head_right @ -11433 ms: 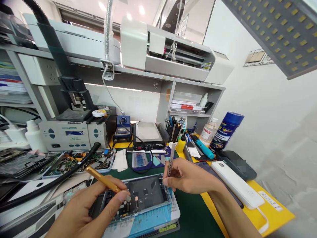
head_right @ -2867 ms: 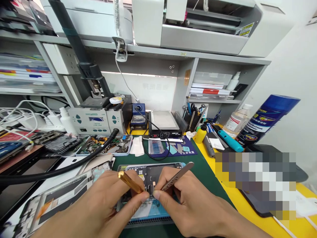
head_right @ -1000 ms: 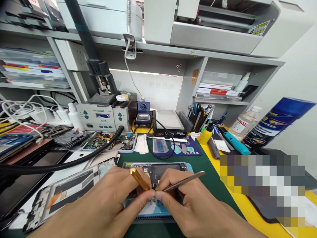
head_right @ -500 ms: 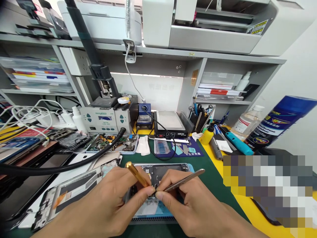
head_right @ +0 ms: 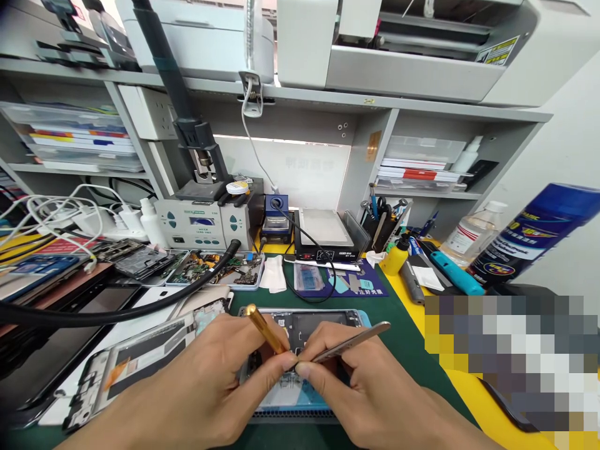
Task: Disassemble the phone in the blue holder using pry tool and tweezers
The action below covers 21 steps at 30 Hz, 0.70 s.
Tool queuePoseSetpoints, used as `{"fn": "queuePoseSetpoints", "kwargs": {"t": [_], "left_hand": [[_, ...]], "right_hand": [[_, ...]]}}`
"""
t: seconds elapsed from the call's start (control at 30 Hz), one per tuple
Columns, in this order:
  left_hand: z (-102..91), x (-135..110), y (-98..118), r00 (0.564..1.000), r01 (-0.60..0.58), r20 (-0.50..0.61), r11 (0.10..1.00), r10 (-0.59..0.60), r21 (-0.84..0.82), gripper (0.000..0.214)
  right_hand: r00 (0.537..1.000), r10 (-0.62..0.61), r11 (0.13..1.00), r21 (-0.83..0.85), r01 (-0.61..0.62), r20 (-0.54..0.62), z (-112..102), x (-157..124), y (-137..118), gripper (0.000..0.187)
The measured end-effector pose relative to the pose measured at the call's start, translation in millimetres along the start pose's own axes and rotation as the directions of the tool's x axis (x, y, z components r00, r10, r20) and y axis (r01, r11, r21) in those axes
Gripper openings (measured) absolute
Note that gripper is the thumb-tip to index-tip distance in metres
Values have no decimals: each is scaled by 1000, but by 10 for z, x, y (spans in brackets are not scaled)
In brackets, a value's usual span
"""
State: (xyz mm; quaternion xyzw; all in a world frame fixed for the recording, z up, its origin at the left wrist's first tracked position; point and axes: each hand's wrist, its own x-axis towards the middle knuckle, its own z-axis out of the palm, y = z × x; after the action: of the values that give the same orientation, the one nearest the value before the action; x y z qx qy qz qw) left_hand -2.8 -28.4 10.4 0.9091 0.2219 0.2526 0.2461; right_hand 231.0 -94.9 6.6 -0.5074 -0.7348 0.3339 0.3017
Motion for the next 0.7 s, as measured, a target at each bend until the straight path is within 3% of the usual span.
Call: {"fn": "queuePoseSetpoints", "kwargs": {"t": [0.43, 0.7], "left_hand": [[-23, 39, -5, 1000, 22, -2, 1000, -22, -19, 19], [-30, 16, 13, 999, 47, 4, 998, -47, -45, 17]], "right_hand": [[999, -41, 999, 11, 41, -18, 7, 32, -26, 18], [998, 51, 998, 50, -49, -39, 8, 47, -22, 30]]}}
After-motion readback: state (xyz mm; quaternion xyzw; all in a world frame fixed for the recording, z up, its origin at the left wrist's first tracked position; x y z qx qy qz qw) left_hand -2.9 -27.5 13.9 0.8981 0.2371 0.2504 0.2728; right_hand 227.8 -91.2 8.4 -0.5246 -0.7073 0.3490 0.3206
